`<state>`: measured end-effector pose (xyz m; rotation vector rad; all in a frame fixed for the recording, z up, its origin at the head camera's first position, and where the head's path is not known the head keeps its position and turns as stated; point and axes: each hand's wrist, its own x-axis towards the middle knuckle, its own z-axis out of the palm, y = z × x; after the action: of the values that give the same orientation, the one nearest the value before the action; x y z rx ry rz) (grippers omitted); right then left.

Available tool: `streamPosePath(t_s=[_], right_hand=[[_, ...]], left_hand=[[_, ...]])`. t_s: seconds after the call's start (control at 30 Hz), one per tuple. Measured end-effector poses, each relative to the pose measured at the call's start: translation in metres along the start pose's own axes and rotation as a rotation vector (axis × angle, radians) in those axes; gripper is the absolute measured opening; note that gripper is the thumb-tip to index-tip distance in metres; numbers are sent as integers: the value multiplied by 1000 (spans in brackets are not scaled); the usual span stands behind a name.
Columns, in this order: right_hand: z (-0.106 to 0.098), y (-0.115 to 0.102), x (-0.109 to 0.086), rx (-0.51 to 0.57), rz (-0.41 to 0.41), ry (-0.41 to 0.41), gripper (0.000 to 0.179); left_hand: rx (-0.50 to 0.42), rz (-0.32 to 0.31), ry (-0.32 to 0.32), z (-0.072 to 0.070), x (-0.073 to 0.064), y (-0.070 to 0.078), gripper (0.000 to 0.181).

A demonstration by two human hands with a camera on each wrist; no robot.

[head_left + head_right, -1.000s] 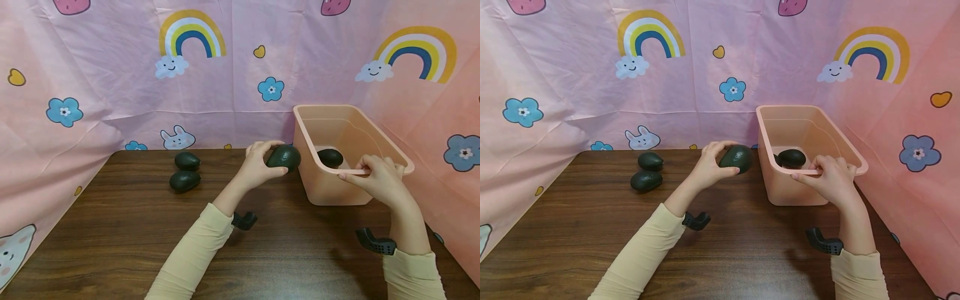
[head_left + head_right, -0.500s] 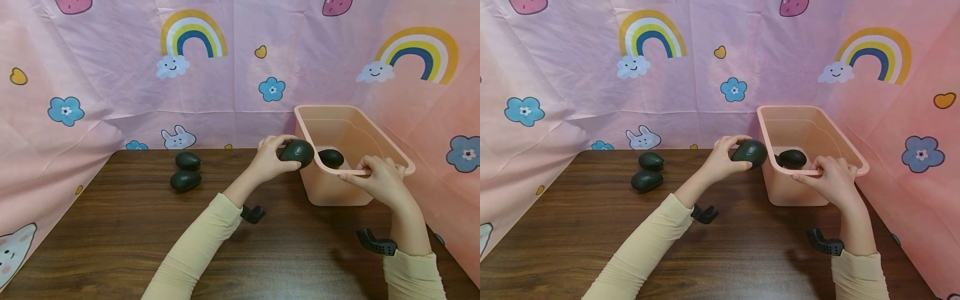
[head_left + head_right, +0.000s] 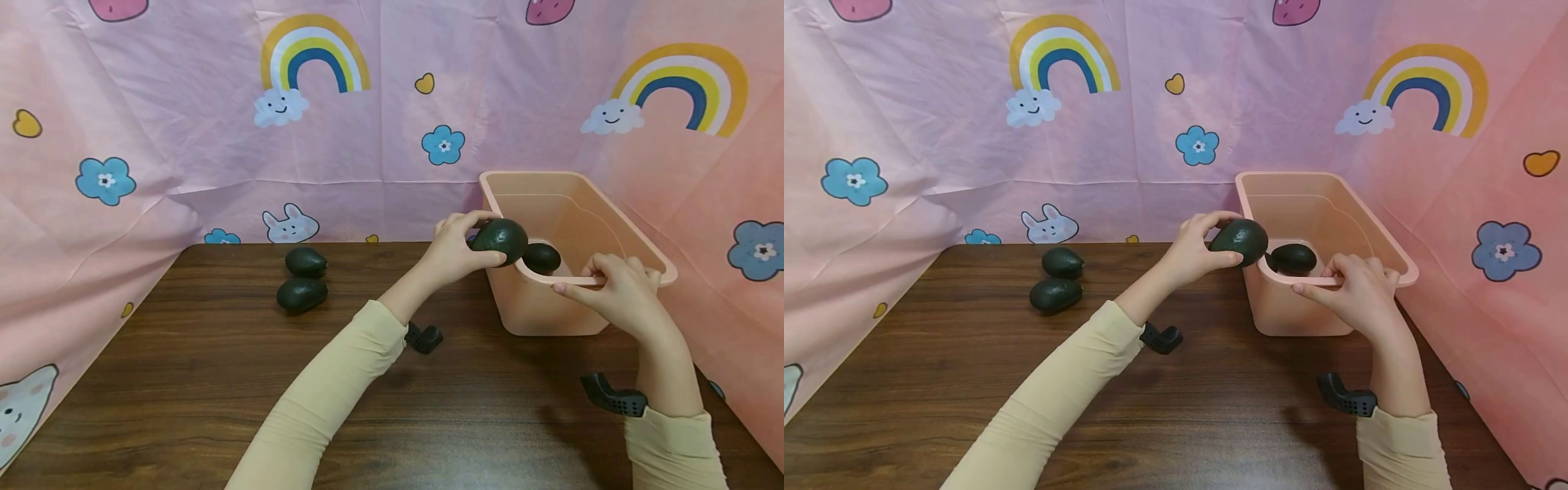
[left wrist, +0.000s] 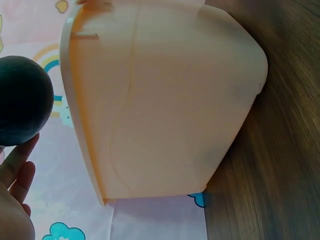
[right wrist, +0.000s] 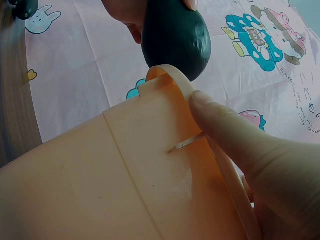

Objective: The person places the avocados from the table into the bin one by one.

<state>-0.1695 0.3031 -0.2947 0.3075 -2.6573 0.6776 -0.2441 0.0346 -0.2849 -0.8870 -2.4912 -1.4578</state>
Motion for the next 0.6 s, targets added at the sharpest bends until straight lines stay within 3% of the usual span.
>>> streamPosePath(t_s=[0.23,0.6], right_hand=[[0,0,0,3,-1,-4,39],[-1,1,-1,-5,3,-14,39]], left_hand=[[-4,-26,-12,3,11,2,54],[85,37,-51,12,24,7,55]])
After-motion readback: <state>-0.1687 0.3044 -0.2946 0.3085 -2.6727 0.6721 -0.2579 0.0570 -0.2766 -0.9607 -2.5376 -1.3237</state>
